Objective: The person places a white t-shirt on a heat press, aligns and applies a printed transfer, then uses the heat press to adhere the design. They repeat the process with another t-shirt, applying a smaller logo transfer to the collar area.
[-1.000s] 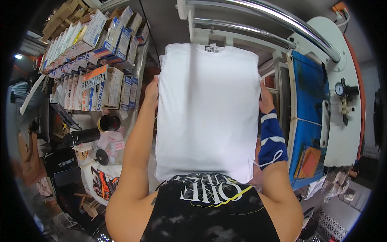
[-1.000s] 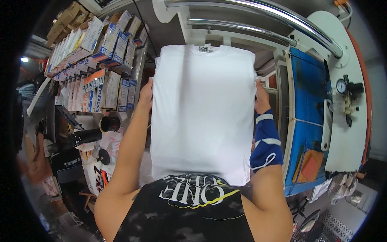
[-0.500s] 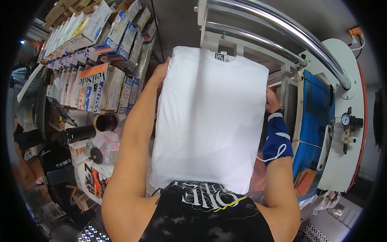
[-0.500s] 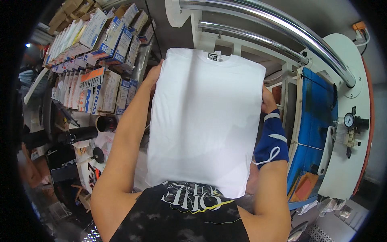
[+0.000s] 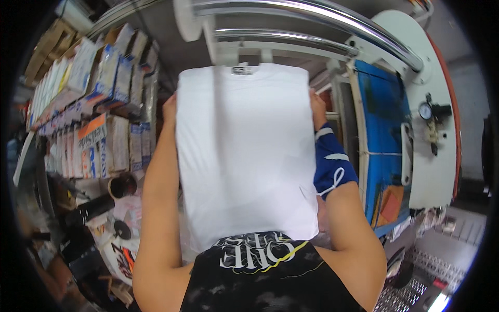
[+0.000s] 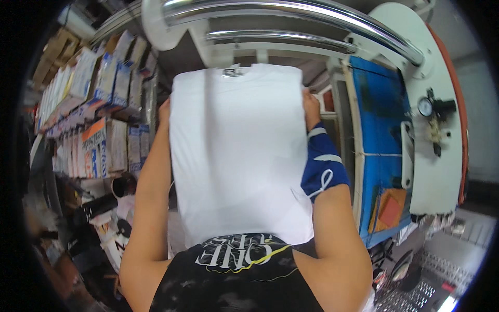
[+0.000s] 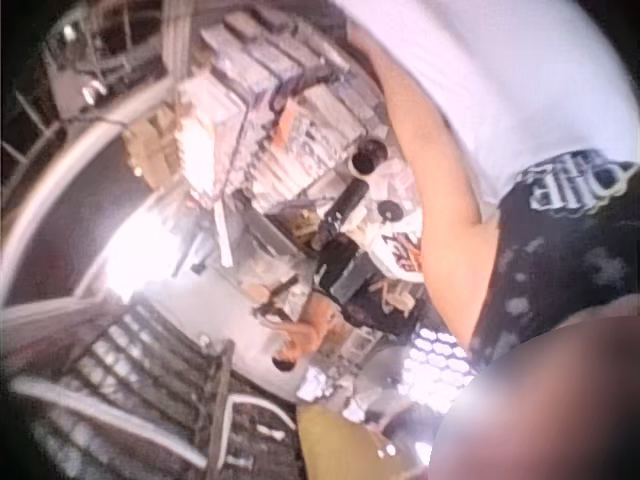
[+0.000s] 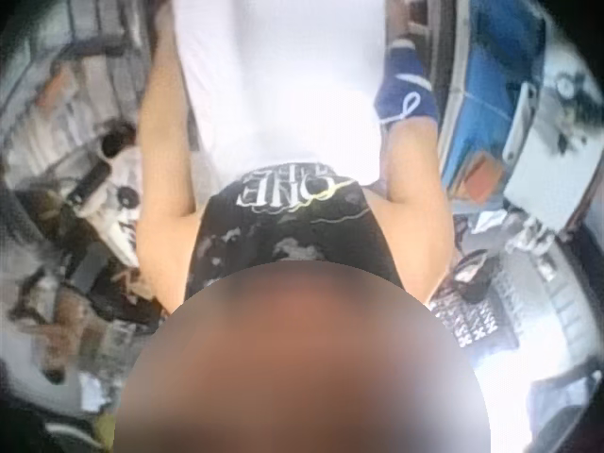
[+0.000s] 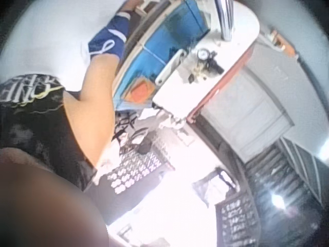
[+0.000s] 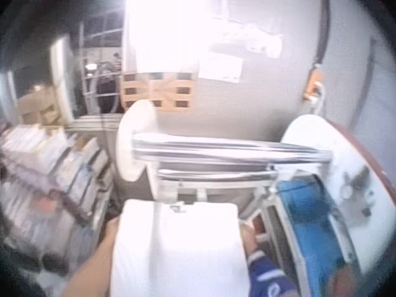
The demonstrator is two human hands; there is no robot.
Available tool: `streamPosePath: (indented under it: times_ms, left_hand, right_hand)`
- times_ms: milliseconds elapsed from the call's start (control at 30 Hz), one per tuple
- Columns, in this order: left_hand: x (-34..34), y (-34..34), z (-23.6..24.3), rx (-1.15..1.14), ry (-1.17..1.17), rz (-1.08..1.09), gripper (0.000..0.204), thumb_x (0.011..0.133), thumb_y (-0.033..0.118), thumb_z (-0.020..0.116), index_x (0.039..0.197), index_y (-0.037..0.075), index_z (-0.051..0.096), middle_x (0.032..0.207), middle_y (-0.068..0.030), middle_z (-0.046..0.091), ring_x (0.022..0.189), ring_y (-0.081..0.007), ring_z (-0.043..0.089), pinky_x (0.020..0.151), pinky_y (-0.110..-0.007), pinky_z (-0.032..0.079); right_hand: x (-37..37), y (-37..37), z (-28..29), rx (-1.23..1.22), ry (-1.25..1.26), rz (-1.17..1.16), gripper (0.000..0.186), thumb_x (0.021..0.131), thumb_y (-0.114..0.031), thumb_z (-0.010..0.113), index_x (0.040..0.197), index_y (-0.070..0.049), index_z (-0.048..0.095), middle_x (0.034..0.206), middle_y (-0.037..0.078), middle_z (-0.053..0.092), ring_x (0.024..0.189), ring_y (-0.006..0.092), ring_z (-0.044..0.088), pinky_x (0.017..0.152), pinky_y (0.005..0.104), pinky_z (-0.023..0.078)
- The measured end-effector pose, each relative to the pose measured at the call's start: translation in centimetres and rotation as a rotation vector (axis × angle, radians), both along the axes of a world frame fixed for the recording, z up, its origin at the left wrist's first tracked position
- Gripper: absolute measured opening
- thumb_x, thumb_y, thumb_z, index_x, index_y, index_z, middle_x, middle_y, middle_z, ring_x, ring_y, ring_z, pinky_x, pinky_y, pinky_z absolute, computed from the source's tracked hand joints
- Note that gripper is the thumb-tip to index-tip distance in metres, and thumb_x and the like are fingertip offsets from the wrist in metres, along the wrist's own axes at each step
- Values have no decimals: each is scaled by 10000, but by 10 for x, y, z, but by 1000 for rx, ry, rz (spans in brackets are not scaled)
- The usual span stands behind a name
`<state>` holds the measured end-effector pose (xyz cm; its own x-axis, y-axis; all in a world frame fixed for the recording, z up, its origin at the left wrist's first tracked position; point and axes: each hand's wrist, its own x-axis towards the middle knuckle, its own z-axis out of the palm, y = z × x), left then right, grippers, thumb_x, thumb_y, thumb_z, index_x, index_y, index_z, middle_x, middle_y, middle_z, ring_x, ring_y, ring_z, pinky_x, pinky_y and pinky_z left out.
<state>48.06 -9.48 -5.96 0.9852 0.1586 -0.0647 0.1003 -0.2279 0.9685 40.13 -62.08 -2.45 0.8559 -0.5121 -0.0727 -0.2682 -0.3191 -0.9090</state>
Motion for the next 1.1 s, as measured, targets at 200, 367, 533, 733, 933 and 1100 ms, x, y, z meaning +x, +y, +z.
streamPosePath:
  times_ms: [200,367,533,733,933,1100]
  left_hand:
    - [-13,-5,51,247,-2,153,482,1032,417,561,1097,-34,716,925,-117,738,837,-171,646,792,-325,505]
    - [-11,14,72,253,-117,172,461,1028,402,570,1064,-34,715,910,-143,728,858,-193,641,809,-347,496]
    - [2,18,30,410,-97,52,392,1021,336,565,1082,-14,730,1037,-197,738,970,-319,701,864,-402,516]
    - [1,3,15,272,45,81,424,1006,383,561,1081,-4,716,988,-244,715,935,-352,706,821,-407,515]
    - [-8,4,51,383,29,108,456,1005,405,561,977,-26,706,913,-235,709,843,-344,684,768,-429,501]
    - [-8,-11,90,519,-160,148,232,942,229,619,978,25,724,952,-183,716,898,-373,673,809,-445,514]
  right_hand:
    - [1,8,22,257,-35,-133,499,1024,-448,584,931,28,701,762,30,639,699,121,529,662,308,458]
    - [1,-4,25,180,-87,-84,462,1017,-409,612,877,23,696,690,8,597,635,95,489,584,296,413]
    - [10,-6,3,-92,26,-67,462,1021,-400,605,1024,45,731,826,74,715,764,131,608,699,302,493]
    - [13,-5,6,287,13,-92,413,1031,-364,594,1063,26,725,778,38,680,645,120,580,609,310,481]
    - [11,-19,0,17,4,-83,441,994,-376,639,958,55,720,738,61,660,659,171,563,639,359,472]
    - [15,-5,35,-187,170,35,372,979,-343,640,915,18,703,871,168,713,822,286,667,764,402,510]
